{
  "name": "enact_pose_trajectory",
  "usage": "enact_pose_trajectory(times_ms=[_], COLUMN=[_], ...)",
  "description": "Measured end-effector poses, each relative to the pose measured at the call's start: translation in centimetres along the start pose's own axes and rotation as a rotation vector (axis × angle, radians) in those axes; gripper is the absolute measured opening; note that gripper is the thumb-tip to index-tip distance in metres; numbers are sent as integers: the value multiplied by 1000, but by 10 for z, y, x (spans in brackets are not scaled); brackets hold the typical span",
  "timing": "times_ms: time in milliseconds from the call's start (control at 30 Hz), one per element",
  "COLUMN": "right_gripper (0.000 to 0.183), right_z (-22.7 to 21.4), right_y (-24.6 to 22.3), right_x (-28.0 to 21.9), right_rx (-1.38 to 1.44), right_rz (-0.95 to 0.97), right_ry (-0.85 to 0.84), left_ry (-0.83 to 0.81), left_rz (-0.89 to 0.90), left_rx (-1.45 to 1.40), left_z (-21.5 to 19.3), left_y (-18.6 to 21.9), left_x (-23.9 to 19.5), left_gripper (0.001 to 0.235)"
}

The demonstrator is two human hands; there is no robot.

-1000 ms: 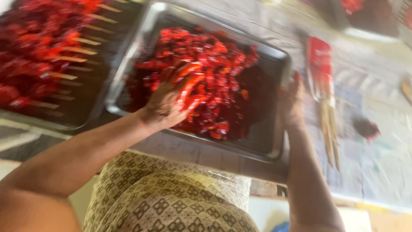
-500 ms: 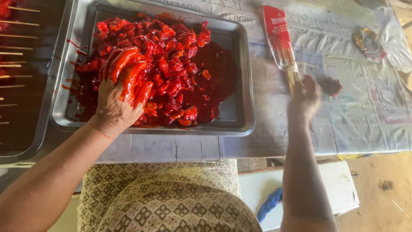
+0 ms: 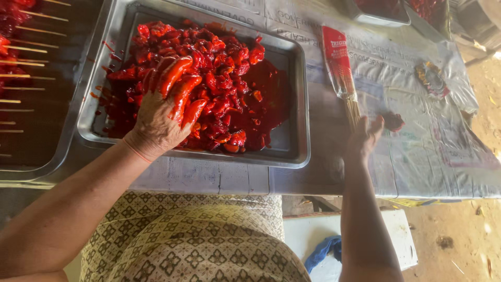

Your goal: The person threads pieces of red marinated meat from a metal tray onto wooden skewers. They use both hands to pick up the meat and push it onto the skewers, then place the completed skewers into a second metal tray.

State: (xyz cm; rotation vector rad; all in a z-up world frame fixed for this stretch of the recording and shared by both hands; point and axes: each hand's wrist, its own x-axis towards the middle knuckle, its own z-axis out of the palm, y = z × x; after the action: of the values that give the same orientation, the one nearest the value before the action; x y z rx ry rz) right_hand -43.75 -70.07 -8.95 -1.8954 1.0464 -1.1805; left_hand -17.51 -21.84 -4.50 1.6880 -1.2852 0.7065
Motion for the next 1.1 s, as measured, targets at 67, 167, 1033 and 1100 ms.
enact_pose_trajectory(times_ms=[67,167,1033,1100], right_gripper=[80,82,34,33], right_z=[33,65,37,25], right_y=[-5,-14,-9,-10], right_x=[23,45,62,51], right_rx=[88,-95,-449,-589], right_rz=[-53,-155,-485,-502], right_ry=[-5,-3,-188,-214], left_ry=[2,17,-55,-50], left_rz=[6,1,-54,-45], left_rx=[54,108,189,169], left_z=[1,1,10,11], left_y=[3,2,-4,-3], left_x=[0,2,3,0], left_gripper=[45,44,36,36])
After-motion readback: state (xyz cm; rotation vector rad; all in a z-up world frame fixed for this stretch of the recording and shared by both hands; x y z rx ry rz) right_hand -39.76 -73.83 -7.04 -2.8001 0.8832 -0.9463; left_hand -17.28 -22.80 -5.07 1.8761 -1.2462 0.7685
